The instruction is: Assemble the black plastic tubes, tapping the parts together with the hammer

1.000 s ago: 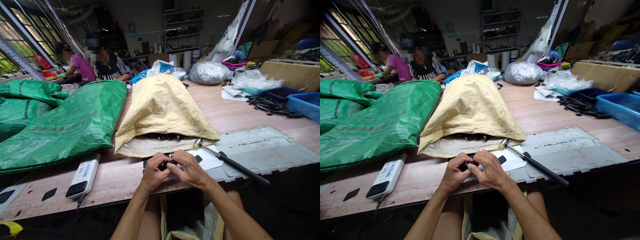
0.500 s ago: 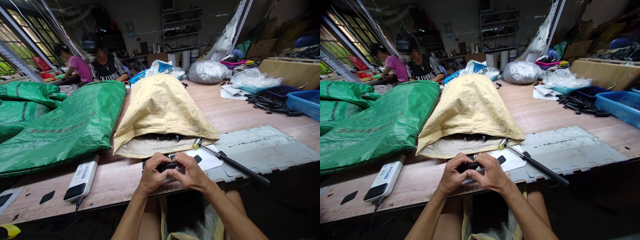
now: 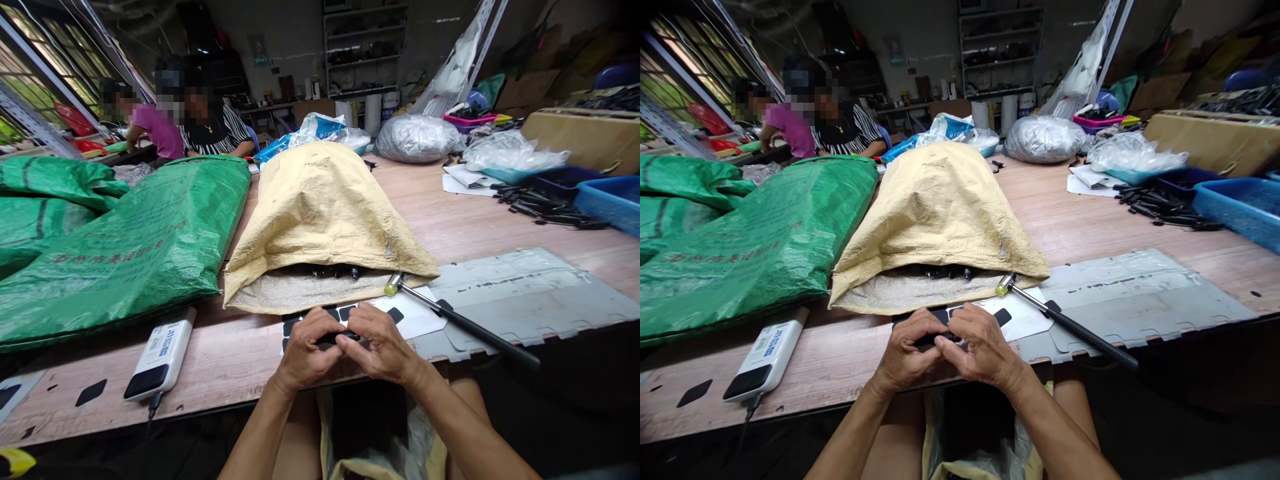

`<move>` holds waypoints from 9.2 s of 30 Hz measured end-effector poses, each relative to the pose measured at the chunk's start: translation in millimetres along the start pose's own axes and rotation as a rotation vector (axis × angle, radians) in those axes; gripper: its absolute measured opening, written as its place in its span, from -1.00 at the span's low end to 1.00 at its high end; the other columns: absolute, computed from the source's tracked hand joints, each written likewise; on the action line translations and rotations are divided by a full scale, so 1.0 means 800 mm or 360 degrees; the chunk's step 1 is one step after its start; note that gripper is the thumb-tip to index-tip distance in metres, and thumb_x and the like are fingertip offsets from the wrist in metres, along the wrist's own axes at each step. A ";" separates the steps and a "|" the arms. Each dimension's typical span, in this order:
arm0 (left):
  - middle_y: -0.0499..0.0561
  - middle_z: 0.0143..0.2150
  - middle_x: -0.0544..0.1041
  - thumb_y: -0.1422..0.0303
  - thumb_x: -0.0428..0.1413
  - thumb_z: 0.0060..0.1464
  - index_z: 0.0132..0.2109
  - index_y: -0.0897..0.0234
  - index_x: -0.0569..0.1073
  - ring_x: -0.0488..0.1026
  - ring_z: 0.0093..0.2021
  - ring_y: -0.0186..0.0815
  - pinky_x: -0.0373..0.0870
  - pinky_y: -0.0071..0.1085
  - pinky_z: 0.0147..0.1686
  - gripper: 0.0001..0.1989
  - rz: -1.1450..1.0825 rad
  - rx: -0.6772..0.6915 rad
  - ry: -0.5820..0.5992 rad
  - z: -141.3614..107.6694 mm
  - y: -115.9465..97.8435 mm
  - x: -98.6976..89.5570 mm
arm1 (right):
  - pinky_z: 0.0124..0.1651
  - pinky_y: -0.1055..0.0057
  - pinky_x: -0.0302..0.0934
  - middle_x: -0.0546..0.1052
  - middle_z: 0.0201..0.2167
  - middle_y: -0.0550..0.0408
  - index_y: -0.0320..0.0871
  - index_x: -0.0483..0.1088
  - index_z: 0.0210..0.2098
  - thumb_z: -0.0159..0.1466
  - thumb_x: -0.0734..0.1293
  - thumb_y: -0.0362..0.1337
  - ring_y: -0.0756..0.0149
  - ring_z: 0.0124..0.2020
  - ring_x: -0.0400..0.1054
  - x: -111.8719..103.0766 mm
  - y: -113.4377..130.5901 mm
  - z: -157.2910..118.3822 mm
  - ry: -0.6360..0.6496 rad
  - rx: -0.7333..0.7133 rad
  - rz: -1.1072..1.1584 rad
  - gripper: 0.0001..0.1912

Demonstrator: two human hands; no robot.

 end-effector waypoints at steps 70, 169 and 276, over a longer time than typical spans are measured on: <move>-0.07 -0.33 0.49 0.40 0.30 0.01 -0.21 0.18 0.61 0.40 -0.30 -0.31 0.27 -0.41 -0.28 -0.85 0.0296 -0.0714 0.0173 0.008 0.014 0.008 | -0.01 0.28 0.31 0.53 -0.12 0.00 -0.04 0.40 0.08 0.42 0.22 -0.24 0.20 -0.08 0.43 -0.065 0.016 -0.034 -0.0322 0.0525 -0.0118 -0.73; 0.02 -0.35 0.61 0.12 0.17 0.08 -0.26 0.20 0.57 0.51 -0.31 -0.17 0.28 -0.36 -0.33 -0.74 0.0968 -0.1447 -0.0362 0.064 0.055 -0.056 | -0.12 0.33 0.15 0.51 -0.27 0.06 -0.05 0.52 -0.06 0.36 0.25 -0.20 0.23 -0.20 0.35 -0.106 -0.107 -0.053 -0.0131 0.0582 -0.1190 -0.75; 0.21 -0.12 0.64 0.24 -0.09 0.30 -0.04 0.19 0.56 0.59 -0.08 0.02 0.43 -0.13 -0.09 -0.65 0.0550 -0.1492 0.1111 -0.127 -0.038 0.112 | -0.17 0.34 0.22 0.55 -0.26 0.10 0.00 0.53 -0.08 0.34 0.28 -0.18 0.23 -0.17 0.41 -0.113 -0.129 -0.045 -0.0155 0.0536 -0.1120 -0.77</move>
Point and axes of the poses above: each hand's wrist, its own z-axis towards the middle knuckle, its own x-axis out of the palm, y = z × x, the point moved 1 cm from there along z, towards the middle knuckle
